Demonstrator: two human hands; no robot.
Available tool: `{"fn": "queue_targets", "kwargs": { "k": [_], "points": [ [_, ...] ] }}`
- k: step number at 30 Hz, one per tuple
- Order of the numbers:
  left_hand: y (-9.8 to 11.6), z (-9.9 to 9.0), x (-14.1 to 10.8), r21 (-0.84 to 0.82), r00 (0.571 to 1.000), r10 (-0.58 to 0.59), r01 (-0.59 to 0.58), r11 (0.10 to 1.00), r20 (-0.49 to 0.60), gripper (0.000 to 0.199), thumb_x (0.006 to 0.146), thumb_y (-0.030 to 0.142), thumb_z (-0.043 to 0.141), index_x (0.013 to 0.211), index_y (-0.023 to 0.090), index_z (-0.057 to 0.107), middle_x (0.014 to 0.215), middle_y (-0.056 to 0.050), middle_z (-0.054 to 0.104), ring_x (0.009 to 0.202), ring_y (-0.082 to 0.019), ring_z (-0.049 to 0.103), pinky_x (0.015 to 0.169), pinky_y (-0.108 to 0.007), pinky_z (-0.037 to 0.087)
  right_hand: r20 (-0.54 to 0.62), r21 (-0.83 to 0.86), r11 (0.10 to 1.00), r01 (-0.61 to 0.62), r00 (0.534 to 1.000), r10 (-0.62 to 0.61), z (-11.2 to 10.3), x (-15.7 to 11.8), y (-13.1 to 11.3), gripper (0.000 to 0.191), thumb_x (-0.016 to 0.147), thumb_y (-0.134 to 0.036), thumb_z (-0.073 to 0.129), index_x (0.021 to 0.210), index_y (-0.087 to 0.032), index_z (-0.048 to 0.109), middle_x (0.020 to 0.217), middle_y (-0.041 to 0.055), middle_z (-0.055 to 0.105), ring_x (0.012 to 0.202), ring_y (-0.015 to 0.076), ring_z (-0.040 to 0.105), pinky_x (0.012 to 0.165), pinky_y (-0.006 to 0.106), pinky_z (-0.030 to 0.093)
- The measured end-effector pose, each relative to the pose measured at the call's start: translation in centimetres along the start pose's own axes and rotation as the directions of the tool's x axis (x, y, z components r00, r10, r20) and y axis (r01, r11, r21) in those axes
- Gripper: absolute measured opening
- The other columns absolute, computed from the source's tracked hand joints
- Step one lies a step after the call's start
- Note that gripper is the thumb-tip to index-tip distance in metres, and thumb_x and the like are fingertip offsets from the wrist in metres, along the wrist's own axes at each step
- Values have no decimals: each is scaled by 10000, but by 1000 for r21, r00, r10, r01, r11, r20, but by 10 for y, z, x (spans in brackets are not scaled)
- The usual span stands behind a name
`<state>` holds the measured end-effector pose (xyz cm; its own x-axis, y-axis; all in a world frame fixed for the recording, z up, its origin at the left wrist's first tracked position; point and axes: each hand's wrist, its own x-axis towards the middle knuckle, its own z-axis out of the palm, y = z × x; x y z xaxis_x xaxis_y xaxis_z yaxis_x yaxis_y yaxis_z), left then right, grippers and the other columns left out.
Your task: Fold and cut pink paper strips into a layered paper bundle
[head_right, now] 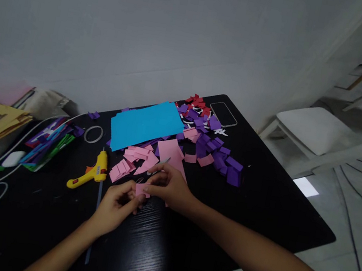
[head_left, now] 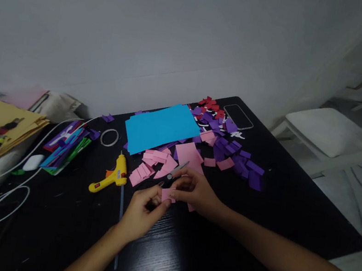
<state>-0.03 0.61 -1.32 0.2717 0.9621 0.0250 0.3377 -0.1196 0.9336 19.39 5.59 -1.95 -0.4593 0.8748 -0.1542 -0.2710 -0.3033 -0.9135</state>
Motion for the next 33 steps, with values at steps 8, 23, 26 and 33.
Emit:
{"fn": "queue_targets", "kwargs": {
  "k": [8, 23, 26, 33],
  "points": [
    [0, -1, 0, -16, 1000, 7, -7, 1000, -24, 299, 1027, 410, 551, 874, 173, 648, 632, 19, 617, 505, -107, 580, 507, -199, 449, 5, -22, 1000, -9, 1000, 9, 0, 0, -2, 487, 612, -314, 965, 961, -175, 656, 743, 6, 762, 671, 158, 728, 690, 280, 545],
    [-1, 2, -2, -68, 999, -19, 17, 998, -34, 359, 1037, 463, 529, 838, 179, 623, 601, 25, 603, 494, -107, 556, 510, -207, 436, 37, 49, 995, -90, 995, 89, -4, 2, -4, 507, 605, -302, 966, 1004, -166, 686, 766, -5, 755, 690, 149, 722, 706, 276, 536],
    [0, 3, -1, -134, 999, -47, 44, 990, -19, 381, 1026, 493, 540, 832, 174, 620, 578, 27, 606, 465, -101, 546, 496, -205, 428, 44, 47, 992, -115, 993, 113, -4, 2, -7, 489, 606, -301, 962, 992, -164, 695, 753, -6, 748, 653, 130, 692, 662, 258, 509],
    [2, 4, -2, -136, 996, -76, 68, 988, -52, 397, 1010, 501, 562, 793, 175, 625, 567, 22, 595, 469, -102, 534, 488, -204, 419, 27, 43, 992, -120, 993, 119, -2, 2, -5, 456, 616, -301, 957, 956, -164, 685, 750, -13, 733, 610, 101, 638, 642, 250, 484]
  ]
}}
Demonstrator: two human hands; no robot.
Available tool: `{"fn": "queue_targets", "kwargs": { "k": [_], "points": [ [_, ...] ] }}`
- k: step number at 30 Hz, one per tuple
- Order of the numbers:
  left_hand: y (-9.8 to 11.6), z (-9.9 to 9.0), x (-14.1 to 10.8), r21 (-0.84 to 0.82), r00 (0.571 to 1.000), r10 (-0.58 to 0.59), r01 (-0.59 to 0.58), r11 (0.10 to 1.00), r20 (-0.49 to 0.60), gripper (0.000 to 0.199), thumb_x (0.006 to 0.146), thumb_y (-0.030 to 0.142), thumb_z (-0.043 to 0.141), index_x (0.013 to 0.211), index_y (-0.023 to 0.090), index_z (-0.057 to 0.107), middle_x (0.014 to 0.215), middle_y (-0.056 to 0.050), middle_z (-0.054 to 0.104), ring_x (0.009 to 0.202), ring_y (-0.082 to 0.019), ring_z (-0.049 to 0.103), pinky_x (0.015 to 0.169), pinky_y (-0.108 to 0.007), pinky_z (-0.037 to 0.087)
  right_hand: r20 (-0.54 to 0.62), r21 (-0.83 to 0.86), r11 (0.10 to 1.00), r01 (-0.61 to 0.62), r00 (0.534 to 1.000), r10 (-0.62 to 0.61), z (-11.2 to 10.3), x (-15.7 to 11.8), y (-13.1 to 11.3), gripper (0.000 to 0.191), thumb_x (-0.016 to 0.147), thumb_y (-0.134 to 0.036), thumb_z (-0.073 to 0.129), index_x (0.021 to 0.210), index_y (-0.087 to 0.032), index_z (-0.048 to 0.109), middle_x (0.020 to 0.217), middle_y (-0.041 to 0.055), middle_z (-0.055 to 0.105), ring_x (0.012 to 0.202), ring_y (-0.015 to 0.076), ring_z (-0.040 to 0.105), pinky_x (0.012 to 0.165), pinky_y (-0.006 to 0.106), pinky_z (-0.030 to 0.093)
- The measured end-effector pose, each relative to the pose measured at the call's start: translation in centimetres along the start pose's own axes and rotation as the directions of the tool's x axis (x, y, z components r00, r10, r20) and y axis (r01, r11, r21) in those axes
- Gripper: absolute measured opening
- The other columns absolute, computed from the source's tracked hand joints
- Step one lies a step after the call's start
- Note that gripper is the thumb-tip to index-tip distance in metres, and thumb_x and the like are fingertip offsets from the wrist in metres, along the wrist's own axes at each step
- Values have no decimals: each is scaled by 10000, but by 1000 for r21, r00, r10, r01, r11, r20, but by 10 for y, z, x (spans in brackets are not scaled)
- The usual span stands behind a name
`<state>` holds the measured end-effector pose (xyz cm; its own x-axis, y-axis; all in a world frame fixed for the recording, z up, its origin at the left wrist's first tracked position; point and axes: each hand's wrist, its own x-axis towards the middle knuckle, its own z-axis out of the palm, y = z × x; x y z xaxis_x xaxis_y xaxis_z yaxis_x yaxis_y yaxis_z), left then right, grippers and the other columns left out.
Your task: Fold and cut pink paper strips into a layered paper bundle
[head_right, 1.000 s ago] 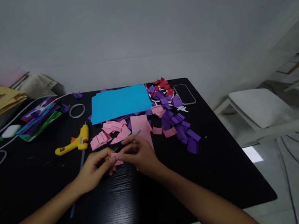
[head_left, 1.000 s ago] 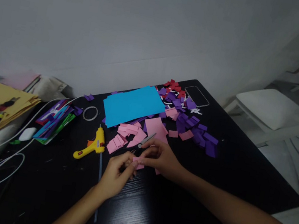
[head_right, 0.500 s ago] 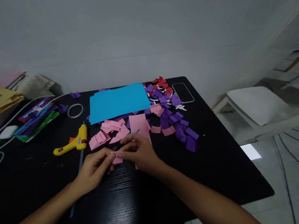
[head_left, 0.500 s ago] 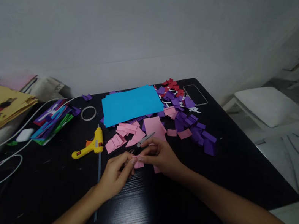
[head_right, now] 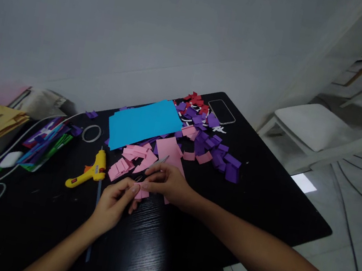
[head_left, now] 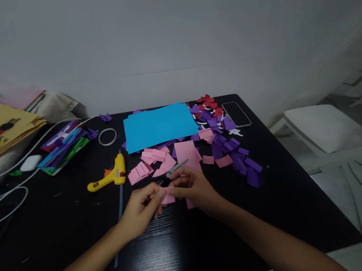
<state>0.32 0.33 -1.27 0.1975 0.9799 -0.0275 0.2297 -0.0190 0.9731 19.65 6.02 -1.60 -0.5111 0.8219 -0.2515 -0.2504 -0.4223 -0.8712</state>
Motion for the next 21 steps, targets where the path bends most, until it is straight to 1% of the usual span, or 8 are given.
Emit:
{"fn": "queue_targets", "kwargs": {
  "k": [3, 8, 11, 16, 19, 21],
  "points": [
    [0, 0, -1, 34, 1000, 4, -4, 999, -11, 373, 1009, 486, 564, 817, 175, 639, 575, 23, 593, 472, -103, 533, 480, -202, 413, 5, -4, 1000, 31, 1000, -31, 0, 1, 2, 455, 619, -303, 952, 949, -168, 669, 759, -15, 722, 626, 108, 649, 649, 255, 491],
    [-1, 2, 0, 90, 1000, 18, -18, 996, 2, 290, 956, 433, 647, 822, 177, 646, 591, 32, 566, 492, -100, 509, 475, -199, 391, -18, -72, 988, 137, 990, -139, 4, -2, 3, 387, 655, -250, 912, 929, -184, 647, 760, -28, 691, 684, 122, 667, 675, 258, 510],
    [-2, 3, 1, 105, 1000, 1, -3, 995, 18, 287, 955, 419, 634, 801, 177, 629, 571, 38, 546, 478, -100, 495, 473, -203, 373, -16, -86, 980, 178, 984, -180, 8, -5, 3, 354, 680, -246, 888, 921, -197, 632, 768, -30, 679, 687, 122, 658, 663, 255, 515],
    [-1, 2, 3, 145, 999, -12, 5, 989, 48, 273, 962, 399, 605, 804, 176, 618, 578, 48, 508, 492, -98, 461, 492, -206, 349, -25, -152, 970, 188, 981, -193, 11, -8, 4, 296, 712, -250, 842, 911, -184, 632, 811, -15, 676, 708, 122, 657, 700, 266, 525],
    [-1, 1, 3, 173, 999, -2, -4, 985, 34, 273, 960, 390, 606, 796, 173, 623, 605, 53, 462, 531, -98, 422, 513, -208, 330, -34, -188, 965, 185, 980, -194, 10, -7, 5, 248, 734, -226, 801, 922, -174, 647, 827, -7, 674, 731, 125, 655, 717, 268, 519],
    [-1, 1, 2, 189, 1000, 6, -9, 982, 16, 271, 956, 387, 612, 795, 170, 631, 626, 51, 441, 559, -102, 401, 530, -211, 324, -40, -208, 960, 189, 979, -201, 9, -6, 5, 216, 746, -227, 782, 917, -173, 661, 815, -6, 668, 720, 127, 645, 703, 269, 513]
  ]
}}
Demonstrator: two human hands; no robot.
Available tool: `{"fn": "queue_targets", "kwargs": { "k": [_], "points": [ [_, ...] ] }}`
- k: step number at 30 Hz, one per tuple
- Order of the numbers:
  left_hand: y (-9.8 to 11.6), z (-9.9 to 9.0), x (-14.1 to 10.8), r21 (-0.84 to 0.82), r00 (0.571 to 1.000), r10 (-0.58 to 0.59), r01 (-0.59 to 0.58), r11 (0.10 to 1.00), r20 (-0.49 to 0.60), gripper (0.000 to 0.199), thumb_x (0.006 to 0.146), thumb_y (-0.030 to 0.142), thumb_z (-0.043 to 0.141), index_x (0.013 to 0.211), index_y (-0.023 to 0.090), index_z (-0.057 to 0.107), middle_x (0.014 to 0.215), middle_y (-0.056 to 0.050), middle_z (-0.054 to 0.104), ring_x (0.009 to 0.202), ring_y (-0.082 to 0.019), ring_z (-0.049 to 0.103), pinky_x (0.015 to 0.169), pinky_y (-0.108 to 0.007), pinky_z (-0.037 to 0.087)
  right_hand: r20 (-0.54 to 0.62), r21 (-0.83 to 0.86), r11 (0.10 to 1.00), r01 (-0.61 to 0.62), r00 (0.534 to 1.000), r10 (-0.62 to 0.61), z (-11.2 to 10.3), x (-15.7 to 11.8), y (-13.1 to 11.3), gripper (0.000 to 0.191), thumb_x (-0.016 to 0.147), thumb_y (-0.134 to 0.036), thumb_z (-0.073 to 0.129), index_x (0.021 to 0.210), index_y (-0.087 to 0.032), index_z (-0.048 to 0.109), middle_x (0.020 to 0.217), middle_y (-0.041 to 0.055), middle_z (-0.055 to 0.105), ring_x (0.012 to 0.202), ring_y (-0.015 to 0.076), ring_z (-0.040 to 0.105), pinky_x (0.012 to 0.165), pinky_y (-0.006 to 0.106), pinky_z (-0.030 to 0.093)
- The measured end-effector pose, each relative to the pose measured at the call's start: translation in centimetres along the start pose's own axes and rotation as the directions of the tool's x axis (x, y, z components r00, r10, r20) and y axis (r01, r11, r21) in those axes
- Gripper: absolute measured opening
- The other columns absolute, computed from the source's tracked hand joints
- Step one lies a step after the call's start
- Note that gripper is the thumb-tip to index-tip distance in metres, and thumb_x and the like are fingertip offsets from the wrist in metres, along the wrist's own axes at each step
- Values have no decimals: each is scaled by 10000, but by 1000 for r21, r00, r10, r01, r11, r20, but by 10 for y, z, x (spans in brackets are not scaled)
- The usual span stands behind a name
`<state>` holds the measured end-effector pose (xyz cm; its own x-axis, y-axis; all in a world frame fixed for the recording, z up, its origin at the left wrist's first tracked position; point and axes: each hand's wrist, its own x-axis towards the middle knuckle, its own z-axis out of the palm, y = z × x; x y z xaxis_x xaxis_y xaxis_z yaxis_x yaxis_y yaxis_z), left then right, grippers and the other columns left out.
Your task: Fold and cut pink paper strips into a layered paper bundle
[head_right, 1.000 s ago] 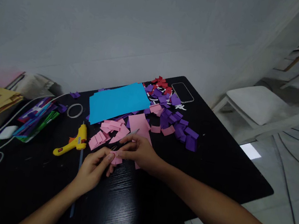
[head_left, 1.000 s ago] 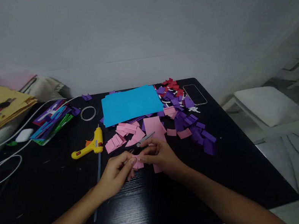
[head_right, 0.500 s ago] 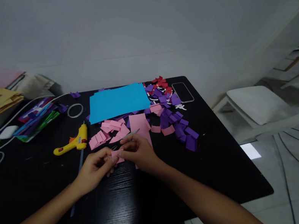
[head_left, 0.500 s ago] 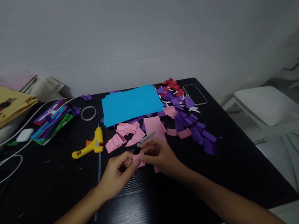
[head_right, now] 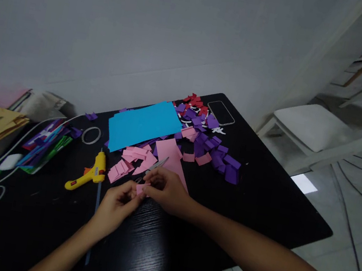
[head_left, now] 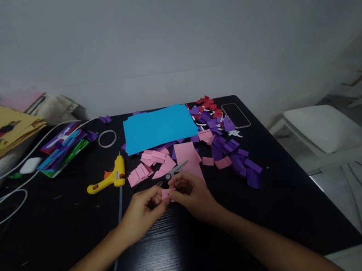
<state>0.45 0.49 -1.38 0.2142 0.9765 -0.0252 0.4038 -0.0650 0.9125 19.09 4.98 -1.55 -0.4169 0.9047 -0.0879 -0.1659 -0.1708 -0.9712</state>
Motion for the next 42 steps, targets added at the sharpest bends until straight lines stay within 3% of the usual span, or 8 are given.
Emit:
{"fn": "queue_targets", "kwargs": {
  "k": [4, 11, 20, 28, 35, 42],
  "points": [
    [0, 0, -2, 25, 1000, 10, -10, 1000, -22, 262, 962, 387, 612, 824, 168, 649, 669, 38, 463, 608, -114, 413, 567, -220, 335, 32, -33, 999, 11, 999, -10, -3, 3, 0, 157, 792, -275, 759, 883, -167, 692, 791, 4, 675, 705, 135, 638, 712, 285, 521],
    [3, -1, -2, -12, 1000, 21, -21, 1000, 12, 265, 982, 404, 604, 860, 176, 659, 669, 36, 488, 608, -114, 413, 568, -217, 340, 50, 35, 999, -6, 999, 4, -3, 2, 0, 284, 761, -350, 836, 922, -170, 685, 800, 6, 686, 696, 143, 654, 711, 301, 544],
    [2, 2, -1, -190, 994, -85, 97, 977, 69, 339, 951, 496, 626, 856, 171, 647, 589, 45, 530, 461, -92, 453, 448, -194, 359, 3, 124, 992, 8, 1000, -8, -3, 4, 4, 292, 712, -267, 860, 923, -170, 683, 799, -10, 680, 731, 123, 661, 717, 264, 524],
    [7, -2, 3, -224, 991, -105, 84, 971, -84, 360, 896, 526, 668, 834, 176, 614, 581, 55, 510, 466, -90, 439, 454, -194, 341, 38, 91, 995, -49, 998, 45, -6, 7, 3, 321, 707, -268, 840, 965, -169, 676, 786, -14, 684, 642, 106, 624, 631, 246, 488],
    [2, -6, 3, -117, 996, -86, 82, 990, -33, 314, 892, 462, 662, 805, 162, 650, 566, 60, 452, 494, -91, 404, 474, -204, 306, 91, -5, 999, -47, 995, 47, -3, 2, 1, 286, 710, -268, 818, 932, -172, 665, 754, -27, 651, 703, 124, 635, 702, 268, 489],
    [2, -15, 7, -155, 987, -154, 159, 975, 43, 314, 844, 458, 701, 761, 169, 611, 547, 53, 511, 443, -86, 451, 433, -190, 362, 88, -19, 1000, -19, 996, 20, -3, 0, -2, 285, 750, -269, 803, 965, -188, 635, 782, -20, 664, 720, 132, 658, 706, 274, 505]
  ]
}}
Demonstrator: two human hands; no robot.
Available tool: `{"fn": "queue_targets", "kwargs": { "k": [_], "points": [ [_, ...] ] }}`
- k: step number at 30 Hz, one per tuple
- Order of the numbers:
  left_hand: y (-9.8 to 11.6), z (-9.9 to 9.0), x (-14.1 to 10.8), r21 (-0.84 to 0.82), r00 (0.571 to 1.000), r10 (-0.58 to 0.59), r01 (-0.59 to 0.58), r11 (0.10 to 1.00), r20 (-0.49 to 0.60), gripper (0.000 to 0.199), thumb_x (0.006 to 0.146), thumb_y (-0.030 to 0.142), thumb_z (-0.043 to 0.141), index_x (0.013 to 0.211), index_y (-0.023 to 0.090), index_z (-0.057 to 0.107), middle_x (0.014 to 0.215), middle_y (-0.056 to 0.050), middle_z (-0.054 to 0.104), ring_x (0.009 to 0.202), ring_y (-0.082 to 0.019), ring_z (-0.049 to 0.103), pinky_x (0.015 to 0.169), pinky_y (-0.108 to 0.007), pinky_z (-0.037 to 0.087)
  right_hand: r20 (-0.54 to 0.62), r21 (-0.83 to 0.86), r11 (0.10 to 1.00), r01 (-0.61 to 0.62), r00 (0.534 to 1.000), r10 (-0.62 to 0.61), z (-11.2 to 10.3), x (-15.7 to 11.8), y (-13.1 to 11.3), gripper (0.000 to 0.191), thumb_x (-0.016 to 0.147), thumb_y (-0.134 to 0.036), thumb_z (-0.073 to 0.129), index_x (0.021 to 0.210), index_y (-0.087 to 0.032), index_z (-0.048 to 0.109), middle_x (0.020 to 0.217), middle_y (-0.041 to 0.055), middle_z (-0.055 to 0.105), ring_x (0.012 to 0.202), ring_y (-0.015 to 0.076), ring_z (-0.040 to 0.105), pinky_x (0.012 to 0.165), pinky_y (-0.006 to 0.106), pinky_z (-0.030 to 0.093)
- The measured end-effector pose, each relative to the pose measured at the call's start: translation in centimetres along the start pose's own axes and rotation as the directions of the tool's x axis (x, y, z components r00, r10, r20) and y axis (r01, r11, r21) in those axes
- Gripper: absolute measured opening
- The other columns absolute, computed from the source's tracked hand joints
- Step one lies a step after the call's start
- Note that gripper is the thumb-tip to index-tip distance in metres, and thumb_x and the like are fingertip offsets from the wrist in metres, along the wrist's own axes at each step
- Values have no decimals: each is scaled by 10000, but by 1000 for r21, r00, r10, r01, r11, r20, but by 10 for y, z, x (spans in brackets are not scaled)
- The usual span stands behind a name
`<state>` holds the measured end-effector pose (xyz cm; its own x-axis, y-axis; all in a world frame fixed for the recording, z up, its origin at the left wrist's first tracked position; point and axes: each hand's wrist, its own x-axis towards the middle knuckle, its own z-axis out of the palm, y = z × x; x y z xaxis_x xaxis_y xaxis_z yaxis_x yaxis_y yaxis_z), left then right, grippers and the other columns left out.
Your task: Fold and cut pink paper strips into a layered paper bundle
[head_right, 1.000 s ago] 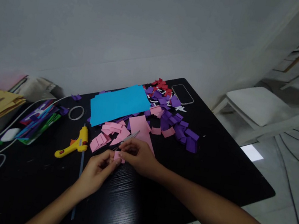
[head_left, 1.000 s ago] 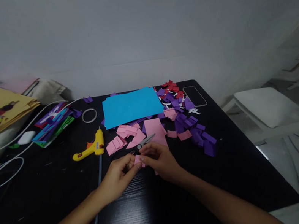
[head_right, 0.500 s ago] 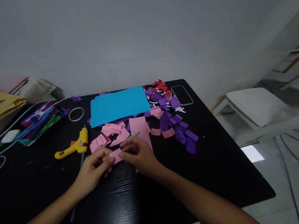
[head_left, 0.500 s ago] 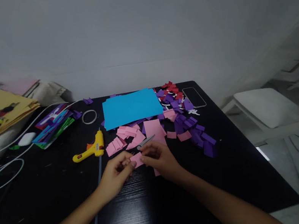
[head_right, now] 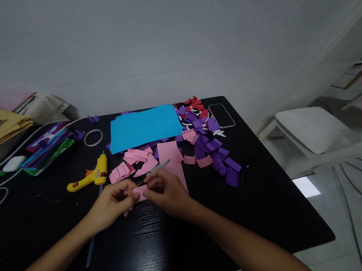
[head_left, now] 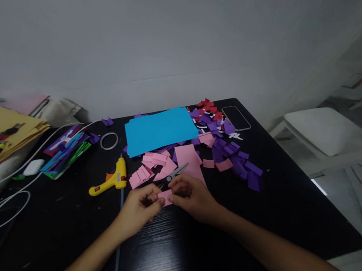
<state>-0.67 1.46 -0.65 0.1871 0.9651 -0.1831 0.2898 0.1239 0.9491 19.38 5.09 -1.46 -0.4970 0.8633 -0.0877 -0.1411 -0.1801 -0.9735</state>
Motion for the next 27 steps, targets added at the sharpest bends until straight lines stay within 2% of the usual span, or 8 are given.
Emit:
{"fn": "queue_targets", "kwargs": {
  "k": [8, 14, 20, 27],
  "points": [
    [1, -8, 2, -21, 1000, 2, -2, 1000, 10, 252, 836, 398, 698, 784, 164, 621, 556, 37, 571, 455, -92, 500, 440, -186, 420, -30, 17, 999, -34, 999, 34, -4, 4, -1, 303, 702, -259, 825, 943, -187, 656, 748, -30, 669, 675, 125, 661, 658, 254, 517],
    [-2, -10, 2, 40, 999, 16, -17, 999, 28, 237, 868, 385, 659, 796, 161, 628, 548, 44, 534, 450, -89, 475, 445, -189, 383, 137, -28, 987, -161, 977, 163, -5, 5, 5, 196, 733, -311, 771, 785, -158, 661, 597, -22, 665, 560, 130, 643, 589, 249, 517],
    [2, -5, -1, 118, 995, 86, -92, 989, 58, 225, 889, 359, 647, 777, 163, 634, 577, 36, 538, 483, -91, 475, 463, -192, 376, 124, -170, 979, -112, 983, 134, -2, 0, 4, 87, 773, -238, 706, 776, -159, 670, 639, -6, 689, 584, 137, 666, 558, 224, 500],
    [2, -5, -1, 64, 996, 87, -87, 994, 2, 258, 865, 389, 686, 747, 168, 626, 531, 49, 531, 434, -83, 462, 436, -187, 354, 118, -148, 977, -154, 978, 172, -1, 1, 1, 55, 756, -209, 673, 752, -155, 680, 646, 6, 712, 564, 130, 665, 525, 212, 518]
  ]
}}
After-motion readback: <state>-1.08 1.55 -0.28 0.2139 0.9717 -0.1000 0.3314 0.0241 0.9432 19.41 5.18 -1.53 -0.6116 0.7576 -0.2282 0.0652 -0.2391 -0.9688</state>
